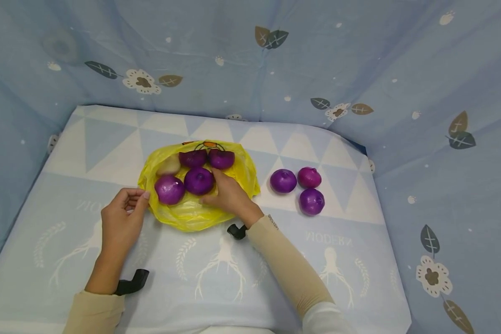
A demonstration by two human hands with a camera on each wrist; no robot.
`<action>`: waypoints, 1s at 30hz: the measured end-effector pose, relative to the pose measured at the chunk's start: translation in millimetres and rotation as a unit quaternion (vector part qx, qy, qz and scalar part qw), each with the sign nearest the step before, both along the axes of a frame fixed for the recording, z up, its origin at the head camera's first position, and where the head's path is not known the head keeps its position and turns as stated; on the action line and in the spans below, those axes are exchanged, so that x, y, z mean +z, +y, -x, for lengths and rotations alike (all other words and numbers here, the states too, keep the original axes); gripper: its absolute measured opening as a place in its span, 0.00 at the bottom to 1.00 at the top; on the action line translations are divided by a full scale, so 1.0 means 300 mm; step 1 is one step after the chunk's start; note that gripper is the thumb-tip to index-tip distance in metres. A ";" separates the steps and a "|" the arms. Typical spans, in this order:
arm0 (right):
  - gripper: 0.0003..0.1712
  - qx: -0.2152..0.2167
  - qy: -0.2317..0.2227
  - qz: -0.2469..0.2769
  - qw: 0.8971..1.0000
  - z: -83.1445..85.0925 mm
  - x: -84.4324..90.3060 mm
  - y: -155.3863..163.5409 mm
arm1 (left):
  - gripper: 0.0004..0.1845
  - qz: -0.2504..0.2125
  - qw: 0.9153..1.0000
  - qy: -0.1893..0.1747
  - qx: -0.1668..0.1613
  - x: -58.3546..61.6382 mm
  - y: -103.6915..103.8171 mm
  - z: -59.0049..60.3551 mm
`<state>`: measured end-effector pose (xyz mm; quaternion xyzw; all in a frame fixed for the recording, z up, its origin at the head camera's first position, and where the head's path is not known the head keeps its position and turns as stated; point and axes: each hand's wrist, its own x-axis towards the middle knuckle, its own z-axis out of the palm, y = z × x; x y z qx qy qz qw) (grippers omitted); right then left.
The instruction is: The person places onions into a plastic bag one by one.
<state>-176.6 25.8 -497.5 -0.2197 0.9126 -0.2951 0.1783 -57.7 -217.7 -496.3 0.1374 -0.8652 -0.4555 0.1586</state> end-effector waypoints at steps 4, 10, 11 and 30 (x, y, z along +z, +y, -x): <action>0.55 0.005 -0.004 0.015 1.000 -0.012 -0.008 -0.002 | 0.13 0.002 1.000 0.004 0.001 -0.004 -0.001 0.001; 0.56 0.002 -0.001 0.014 1.000 -0.020 -0.010 0.002 | 0.13 0.002 1.000 0.000 0.006 -0.001 -0.001 0.001; 0.57 0.000 -0.002 0.015 1.000 -0.022 -0.007 0.004 | 0.13 0.002 1.000 0.000 0.007 -0.001 0.000 0.001; 0.57 0.039 0.031 0.012 0.999 -0.126 0.191 0.124 | 0.13 -0.004 1.000 -0.006 0.011 0.003 -0.005 -0.006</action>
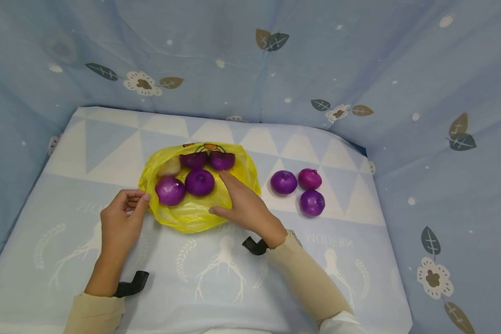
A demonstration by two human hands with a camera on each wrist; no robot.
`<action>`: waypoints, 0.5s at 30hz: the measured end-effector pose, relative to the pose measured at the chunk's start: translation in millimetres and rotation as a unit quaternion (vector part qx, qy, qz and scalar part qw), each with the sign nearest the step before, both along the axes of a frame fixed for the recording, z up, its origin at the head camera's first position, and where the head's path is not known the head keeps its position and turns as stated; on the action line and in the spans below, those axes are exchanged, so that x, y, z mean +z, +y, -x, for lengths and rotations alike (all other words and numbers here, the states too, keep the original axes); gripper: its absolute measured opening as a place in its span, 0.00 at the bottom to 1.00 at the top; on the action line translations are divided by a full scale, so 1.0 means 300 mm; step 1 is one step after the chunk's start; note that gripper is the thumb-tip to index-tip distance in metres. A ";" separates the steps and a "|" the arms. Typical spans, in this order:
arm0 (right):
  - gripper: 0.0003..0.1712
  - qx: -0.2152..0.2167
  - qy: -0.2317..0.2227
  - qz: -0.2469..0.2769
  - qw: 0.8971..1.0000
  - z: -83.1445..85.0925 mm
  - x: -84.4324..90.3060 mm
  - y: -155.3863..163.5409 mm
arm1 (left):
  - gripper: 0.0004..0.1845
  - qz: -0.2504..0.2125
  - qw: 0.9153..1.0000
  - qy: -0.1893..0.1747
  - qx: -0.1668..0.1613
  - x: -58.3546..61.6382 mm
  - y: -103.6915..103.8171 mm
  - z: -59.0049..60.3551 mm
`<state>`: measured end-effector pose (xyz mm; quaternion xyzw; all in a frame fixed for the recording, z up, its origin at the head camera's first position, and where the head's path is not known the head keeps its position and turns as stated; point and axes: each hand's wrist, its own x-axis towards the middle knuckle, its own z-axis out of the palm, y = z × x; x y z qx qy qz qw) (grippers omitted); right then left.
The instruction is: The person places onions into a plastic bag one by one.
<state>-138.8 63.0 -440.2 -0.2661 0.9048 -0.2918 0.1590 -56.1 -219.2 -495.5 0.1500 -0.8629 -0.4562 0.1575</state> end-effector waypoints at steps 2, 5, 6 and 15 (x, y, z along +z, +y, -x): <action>0.57 -0.001 -0.001 -0.012 1.000 -0.023 0.025 0.031 | 0.13 0.001 1.000 0.001 0.003 -0.001 0.001 -0.005; 0.57 -0.014 -0.001 -0.030 0.999 -0.060 0.049 0.084 | 0.13 0.003 1.000 -0.002 0.008 -0.001 0.001 -0.015; 0.57 -0.020 0.001 -0.034 0.999 -0.073 0.053 0.106 | 0.13 0.005 1.000 -0.003 0.009 -0.001 0.001 -0.016; 0.68 -0.077 0.052 -0.059 0.994 -0.148 0.048 0.317 | 0.14 0.002 1.000 -0.008 -0.001 0.001 -0.004 -0.005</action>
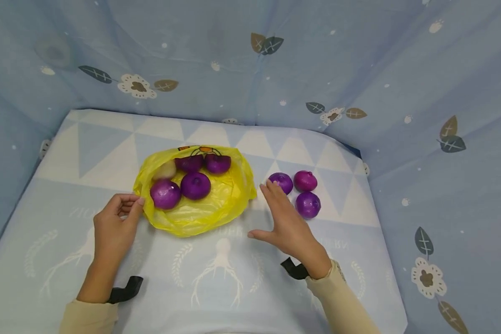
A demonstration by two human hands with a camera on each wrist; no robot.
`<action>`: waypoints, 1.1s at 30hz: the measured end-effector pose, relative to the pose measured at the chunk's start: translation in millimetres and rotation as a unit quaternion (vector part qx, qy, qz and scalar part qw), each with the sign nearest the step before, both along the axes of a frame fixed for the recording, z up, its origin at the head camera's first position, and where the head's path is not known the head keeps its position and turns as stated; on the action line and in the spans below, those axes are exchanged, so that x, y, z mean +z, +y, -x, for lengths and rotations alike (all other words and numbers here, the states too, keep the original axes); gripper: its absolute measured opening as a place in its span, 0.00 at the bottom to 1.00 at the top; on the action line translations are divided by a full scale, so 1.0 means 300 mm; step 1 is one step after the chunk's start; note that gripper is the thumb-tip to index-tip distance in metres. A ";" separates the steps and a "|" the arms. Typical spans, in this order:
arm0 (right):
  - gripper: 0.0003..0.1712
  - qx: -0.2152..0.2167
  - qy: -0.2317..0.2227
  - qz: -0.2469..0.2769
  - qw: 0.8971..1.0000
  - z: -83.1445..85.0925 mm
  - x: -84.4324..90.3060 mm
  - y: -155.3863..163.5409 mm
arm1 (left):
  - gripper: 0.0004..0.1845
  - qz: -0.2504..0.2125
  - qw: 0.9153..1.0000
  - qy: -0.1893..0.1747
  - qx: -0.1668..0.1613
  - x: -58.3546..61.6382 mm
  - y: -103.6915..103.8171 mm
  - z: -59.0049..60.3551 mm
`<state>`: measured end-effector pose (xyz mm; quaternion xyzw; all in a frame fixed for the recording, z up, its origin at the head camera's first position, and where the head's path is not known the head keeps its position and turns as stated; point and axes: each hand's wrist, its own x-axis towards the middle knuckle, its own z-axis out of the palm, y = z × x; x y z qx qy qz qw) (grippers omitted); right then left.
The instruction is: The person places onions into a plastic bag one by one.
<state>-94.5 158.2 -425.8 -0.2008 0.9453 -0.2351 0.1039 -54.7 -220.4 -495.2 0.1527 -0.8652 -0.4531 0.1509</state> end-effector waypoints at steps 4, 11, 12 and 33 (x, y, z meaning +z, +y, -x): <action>0.72 -0.031 0.028 -0.011 0.999 -0.016 -0.029 0.066 | 0.14 -0.006 1.000 -0.006 0.007 0.005 -0.018 -0.010; 0.77 -0.108 0.042 -0.029 0.993 0.000 -0.062 0.192 | 0.14 -0.004 1.000 -0.004 0.015 0.002 -0.020 -0.016; 0.77 -0.119 0.041 -0.029 0.992 0.005 -0.068 0.208 | 0.14 -0.001 1.000 -0.007 0.016 0.003 -0.019 -0.016; 0.71 -0.204 -0.017 -0.001 0.979 0.042 -0.205 0.396 | 0.13 0.001 1.000 0.013 -0.004 -0.011 0.003 0.017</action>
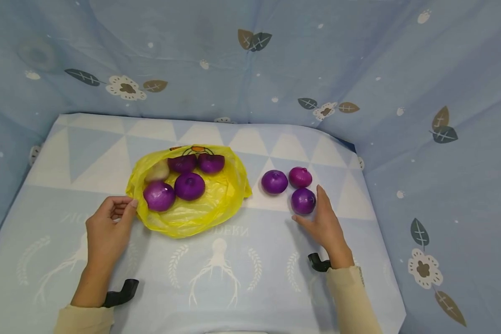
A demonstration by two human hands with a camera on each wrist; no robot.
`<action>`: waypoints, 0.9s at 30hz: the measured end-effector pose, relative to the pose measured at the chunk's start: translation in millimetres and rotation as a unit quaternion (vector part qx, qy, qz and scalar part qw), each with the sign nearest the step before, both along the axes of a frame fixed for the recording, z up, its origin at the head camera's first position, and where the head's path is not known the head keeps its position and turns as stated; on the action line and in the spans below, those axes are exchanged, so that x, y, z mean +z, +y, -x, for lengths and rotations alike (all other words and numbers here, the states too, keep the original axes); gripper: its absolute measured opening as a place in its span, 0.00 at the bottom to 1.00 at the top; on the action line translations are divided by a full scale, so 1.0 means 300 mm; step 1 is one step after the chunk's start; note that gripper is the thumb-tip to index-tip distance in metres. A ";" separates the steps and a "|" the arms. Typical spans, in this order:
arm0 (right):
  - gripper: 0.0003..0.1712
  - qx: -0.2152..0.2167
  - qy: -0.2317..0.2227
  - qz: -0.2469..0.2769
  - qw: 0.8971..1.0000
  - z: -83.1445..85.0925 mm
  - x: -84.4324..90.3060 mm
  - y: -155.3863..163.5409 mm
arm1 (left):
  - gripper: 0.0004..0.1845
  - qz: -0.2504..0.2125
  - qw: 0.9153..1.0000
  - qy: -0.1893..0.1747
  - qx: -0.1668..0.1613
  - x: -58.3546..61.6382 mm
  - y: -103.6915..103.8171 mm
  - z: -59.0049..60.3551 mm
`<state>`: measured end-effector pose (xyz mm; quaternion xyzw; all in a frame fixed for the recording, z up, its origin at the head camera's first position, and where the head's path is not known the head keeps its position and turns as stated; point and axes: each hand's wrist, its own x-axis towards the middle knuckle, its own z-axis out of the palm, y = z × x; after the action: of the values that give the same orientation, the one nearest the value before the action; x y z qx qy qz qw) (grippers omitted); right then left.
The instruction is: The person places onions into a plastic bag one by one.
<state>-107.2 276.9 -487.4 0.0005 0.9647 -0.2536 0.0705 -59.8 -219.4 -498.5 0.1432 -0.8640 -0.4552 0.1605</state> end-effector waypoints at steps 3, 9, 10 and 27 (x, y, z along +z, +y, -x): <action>0.66 -0.010 -0.002 0.006 1.000 0.005 -0.010 0.005 | 0.13 0.001 1.000 -0.004 0.001 0.000 0.003 -0.002; 0.63 -0.035 -0.015 0.019 0.999 0.012 -0.027 0.018 | 0.13 0.001 1.000 -0.002 0.001 -0.003 0.004 -0.006; 0.63 -0.037 -0.019 0.020 0.999 0.013 -0.028 0.020 | 0.12 0.001 1.000 -0.001 0.002 -0.003 0.004 -0.006; 0.54 -0.055 -0.016 0.010 0.998 0.032 -0.040 0.020 | 0.13 0.000 1.000 -0.008 0.001 -0.005 0.002 0.001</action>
<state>-116.7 282.8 -499.6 0.0572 0.9594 -0.2668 0.0720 -60.3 -218.9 -500.0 0.1473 -0.8649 -0.4544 0.1542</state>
